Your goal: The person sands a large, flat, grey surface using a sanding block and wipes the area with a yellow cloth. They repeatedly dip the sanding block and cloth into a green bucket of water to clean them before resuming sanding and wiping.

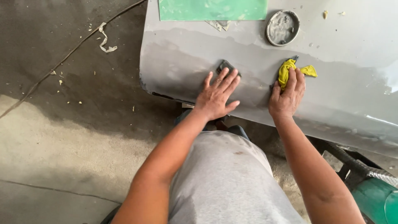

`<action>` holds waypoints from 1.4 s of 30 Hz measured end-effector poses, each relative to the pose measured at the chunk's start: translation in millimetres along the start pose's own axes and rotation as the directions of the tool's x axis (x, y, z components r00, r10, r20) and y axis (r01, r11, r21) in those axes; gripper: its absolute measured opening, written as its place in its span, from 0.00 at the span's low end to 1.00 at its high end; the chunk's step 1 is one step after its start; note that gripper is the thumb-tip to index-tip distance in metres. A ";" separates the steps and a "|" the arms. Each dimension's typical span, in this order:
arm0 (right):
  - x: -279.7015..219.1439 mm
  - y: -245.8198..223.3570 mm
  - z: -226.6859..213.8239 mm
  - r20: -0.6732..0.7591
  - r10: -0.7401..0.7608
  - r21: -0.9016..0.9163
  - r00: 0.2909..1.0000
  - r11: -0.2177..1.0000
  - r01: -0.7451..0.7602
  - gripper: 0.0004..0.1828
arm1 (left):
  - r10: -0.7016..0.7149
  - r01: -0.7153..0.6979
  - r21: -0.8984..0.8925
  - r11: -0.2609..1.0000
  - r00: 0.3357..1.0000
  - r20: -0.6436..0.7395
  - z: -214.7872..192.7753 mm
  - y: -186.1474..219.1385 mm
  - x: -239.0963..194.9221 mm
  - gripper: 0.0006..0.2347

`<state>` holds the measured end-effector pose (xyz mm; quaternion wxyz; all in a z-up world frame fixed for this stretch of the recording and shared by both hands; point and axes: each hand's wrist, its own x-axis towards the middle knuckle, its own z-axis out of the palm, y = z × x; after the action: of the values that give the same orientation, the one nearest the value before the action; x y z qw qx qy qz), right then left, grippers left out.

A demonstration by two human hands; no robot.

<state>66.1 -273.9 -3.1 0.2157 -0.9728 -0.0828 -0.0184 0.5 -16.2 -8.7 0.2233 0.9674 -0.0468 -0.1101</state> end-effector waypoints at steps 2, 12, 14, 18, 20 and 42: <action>0.8 -0.6 -0.8 0.001 0.000 0.002 1.000 1.000 0.000 0.33 | 0.009 -0.010 0.030 1.000 1.000 0.029 -8.7 -40.0 -4.7 0.34; -0.8 6.5 1.0 -0.009 -0.018 0.029 1.000 0.999 0.018 0.33 | -0.440 0.437 -0.095 0.894 0.821 -0.364 4.0 -44.2 12.2 0.35; 0.6 6.2 -1.3 -0.002 -0.017 0.033 1.000 0.999 0.017 0.33 | -0.228 0.225 -0.038 0.974 0.947 -0.227 20.7 11.1 11.9 0.36; 1.2 8.1 -4.9 0.021 -0.050 0.050 0.999 0.998 0.049 0.34 | 0.177 -0.178 0.003 0.984 0.982 0.061 30.6 25.6 9.7 0.33; 1.2 10.2 -4.5 0.030 -0.050 0.051 0.998 0.998 0.048 0.33 | 0.015 -0.015 0.058 0.998 1.000 -0.006 -1.6 -34.0 -2.6 0.32; -0.7 6.5 -3.2 0.031 -0.029 0.039 0.999 0.999 0.028 0.32 | -0.636 0.645 0.025 0.763 0.758 -0.147 -56.8 -116.4 -2.8 0.32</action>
<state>66.6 -281.1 -2.9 0.2330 -0.9673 -0.1003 -0.0046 15.9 112.4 -9.8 0.1386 0.9376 0.2973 -0.1151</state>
